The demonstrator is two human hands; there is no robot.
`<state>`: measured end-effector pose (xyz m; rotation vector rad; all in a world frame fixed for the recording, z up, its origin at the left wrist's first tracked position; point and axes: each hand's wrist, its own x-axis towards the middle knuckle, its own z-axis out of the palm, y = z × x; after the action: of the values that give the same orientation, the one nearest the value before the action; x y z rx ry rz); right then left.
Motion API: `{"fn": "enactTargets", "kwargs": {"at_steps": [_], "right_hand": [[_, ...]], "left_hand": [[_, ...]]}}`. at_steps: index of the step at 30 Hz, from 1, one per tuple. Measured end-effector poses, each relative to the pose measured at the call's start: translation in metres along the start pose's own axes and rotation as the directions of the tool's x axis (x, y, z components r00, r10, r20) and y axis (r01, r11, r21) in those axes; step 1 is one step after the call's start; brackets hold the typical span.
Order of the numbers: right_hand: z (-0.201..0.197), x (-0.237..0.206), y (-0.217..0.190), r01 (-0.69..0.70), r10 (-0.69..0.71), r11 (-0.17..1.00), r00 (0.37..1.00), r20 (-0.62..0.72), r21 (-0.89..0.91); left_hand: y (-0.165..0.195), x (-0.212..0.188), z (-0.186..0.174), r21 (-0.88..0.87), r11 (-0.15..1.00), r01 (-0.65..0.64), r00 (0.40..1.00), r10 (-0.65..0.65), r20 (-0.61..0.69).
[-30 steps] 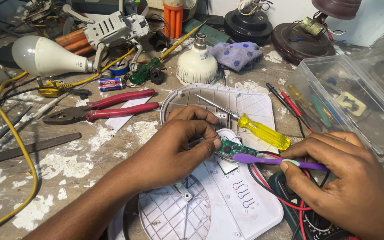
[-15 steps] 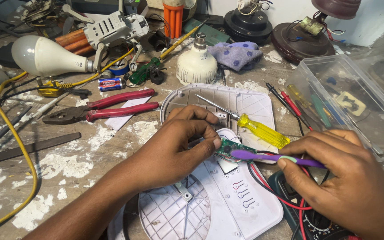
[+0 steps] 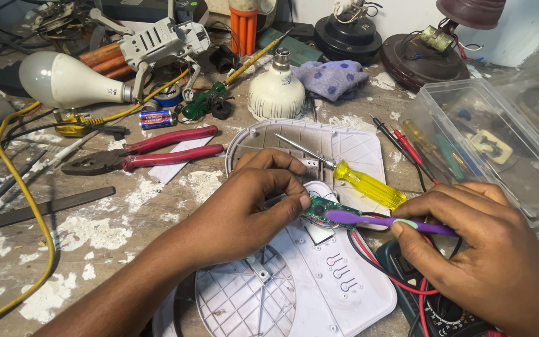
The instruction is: The person uses a multimeter with red and black probes to test a small green circuit board wired to a light fixture housing, reading the display. They then set the probes down, hold the board, and scrub its surface with a purple toothbrush, before picking the probes back up to continue testing the board.
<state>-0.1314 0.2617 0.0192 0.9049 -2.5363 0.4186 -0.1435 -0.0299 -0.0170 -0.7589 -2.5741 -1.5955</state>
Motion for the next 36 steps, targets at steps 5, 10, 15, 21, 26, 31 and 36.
{"fn": "enactTargets", "kwargs": {"at_steps": [5,10,15,21,26,31,36], "right_hand": [[0.0,-0.002,0.001,-0.051,0.052,0.999,0.996,0.076,-0.011],[-0.002,-0.003,0.004,-0.004,0.004,1.0,1.0,0.017,0.026],[-0.002,-0.005,0.008,-0.002,0.001,1.0,0.999,0.036,0.011],[-0.001,-0.008,0.011,0.025,-0.024,0.999,0.999,-0.021,0.028],[-0.003,-0.007,0.013,-0.043,0.043,0.999,0.997,0.058,0.002],[-0.002,-0.008,0.013,0.012,-0.012,1.0,1.0,0.025,0.023],[-0.003,-0.008,0.016,-0.081,0.079,0.997,0.99,0.119,0.011]], "left_hand": [[-0.001,0.001,0.0,-0.009,1.0,-0.011,1.0,0.011,-0.001],[-0.002,0.0,0.001,-0.004,1.0,-0.022,1.0,0.022,-0.008],[-0.002,0.0,0.001,-0.013,0.999,-0.033,0.999,0.033,-0.016],[-0.002,0.0,0.0,-0.006,1.0,-0.02,1.0,0.02,-0.008],[-0.003,0.001,0.001,-0.01,1.0,-0.019,1.0,0.019,-0.014],[-0.004,0.001,0.002,-0.004,1.0,-0.025,1.0,0.025,-0.016],[-0.004,0.0,0.003,-0.023,0.999,-0.026,0.999,0.025,-0.022]]}}
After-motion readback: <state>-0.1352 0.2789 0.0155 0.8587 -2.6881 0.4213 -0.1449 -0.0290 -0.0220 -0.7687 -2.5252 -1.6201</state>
